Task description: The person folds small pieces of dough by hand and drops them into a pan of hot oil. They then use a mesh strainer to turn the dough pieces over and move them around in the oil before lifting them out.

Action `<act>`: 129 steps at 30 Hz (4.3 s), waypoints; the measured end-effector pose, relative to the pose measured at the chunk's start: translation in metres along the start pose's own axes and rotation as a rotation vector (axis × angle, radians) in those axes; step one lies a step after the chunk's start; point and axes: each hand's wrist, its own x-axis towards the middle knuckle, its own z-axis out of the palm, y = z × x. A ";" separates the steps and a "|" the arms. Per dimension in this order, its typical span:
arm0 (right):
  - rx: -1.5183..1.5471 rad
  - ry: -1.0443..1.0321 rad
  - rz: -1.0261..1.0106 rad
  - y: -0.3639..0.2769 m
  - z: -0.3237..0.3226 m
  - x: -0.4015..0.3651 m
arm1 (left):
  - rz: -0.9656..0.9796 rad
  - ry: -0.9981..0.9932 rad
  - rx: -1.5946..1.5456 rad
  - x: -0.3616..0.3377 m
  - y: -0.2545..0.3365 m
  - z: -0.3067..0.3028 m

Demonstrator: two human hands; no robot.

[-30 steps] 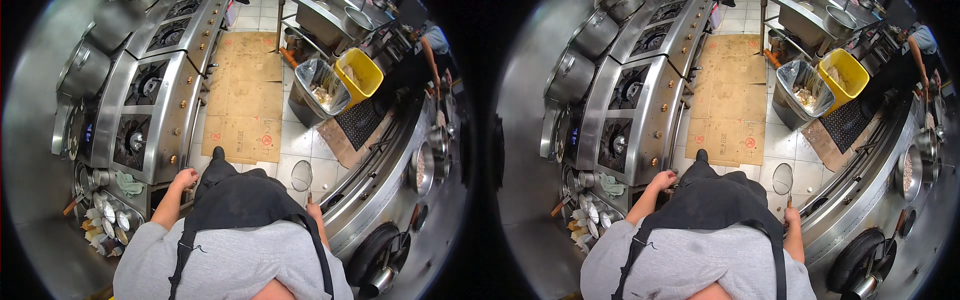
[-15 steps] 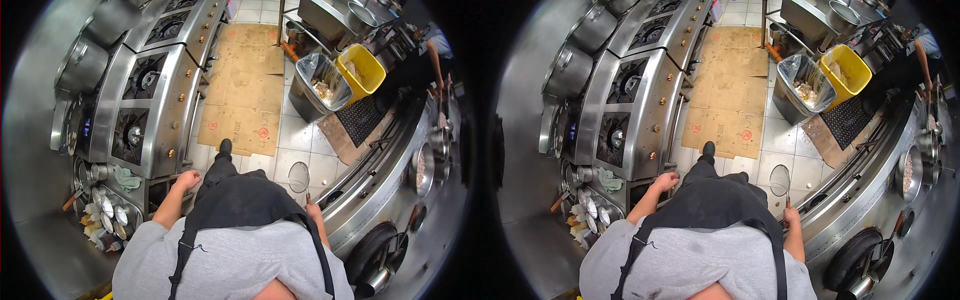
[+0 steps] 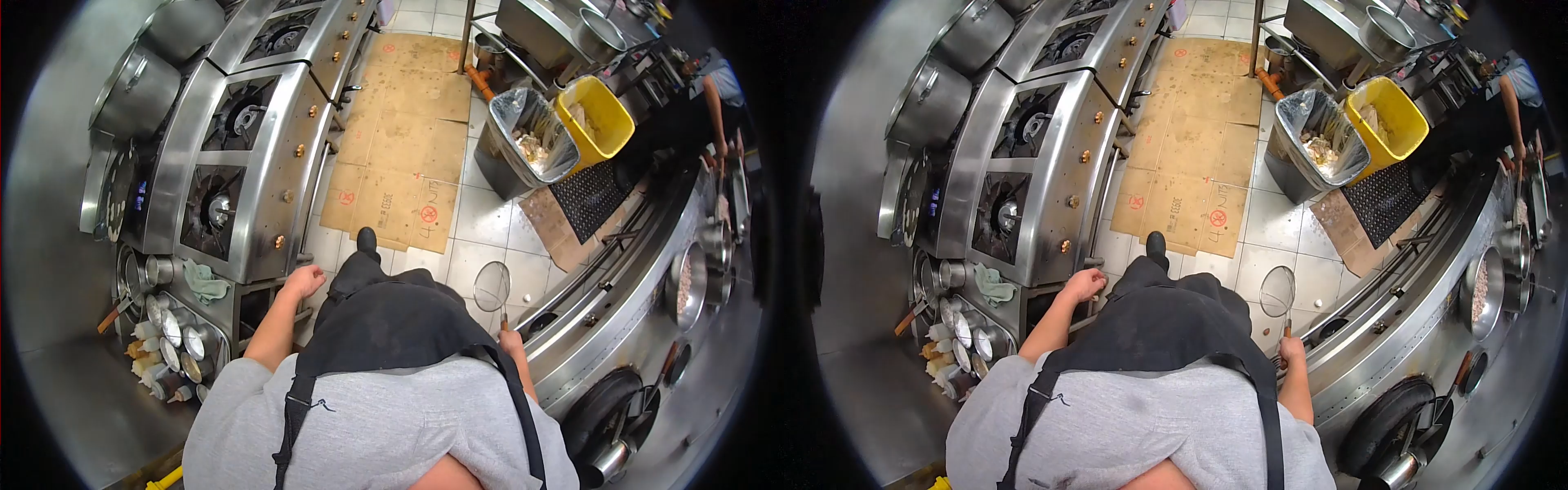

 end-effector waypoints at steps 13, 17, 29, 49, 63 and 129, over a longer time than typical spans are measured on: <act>0.044 0.065 -0.071 0.010 0.004 -0.004 | 0.031 -0.095 0.035 -0.014 -0.019 0.032; -0.013 0.057 -0.057 0.022 0.013 0.004 | 0.011 -0.103 0.067 0.000 -0.011 0.023; -0.111 0.042 0.066 -0.056 -0.020 -0.011 | 0.047 -0.166 0.037 0.086 0.010 -0.006; -0.118 0.156 0.070 -0.331 -0.121 -0.001 | 0.097 -0.095 -0.157 0.278 0.006 -0.174; -0.070 0.170 0.098 -0.400 -0.150 0.037 | 0.143 -0.177 -0.084 0.305 0.056 -0.215; 0.249 1.211 -0.362 -0.927 -0.565 0.327 | -0.236 -0.092 -1.392 0.564 0.387 -0.444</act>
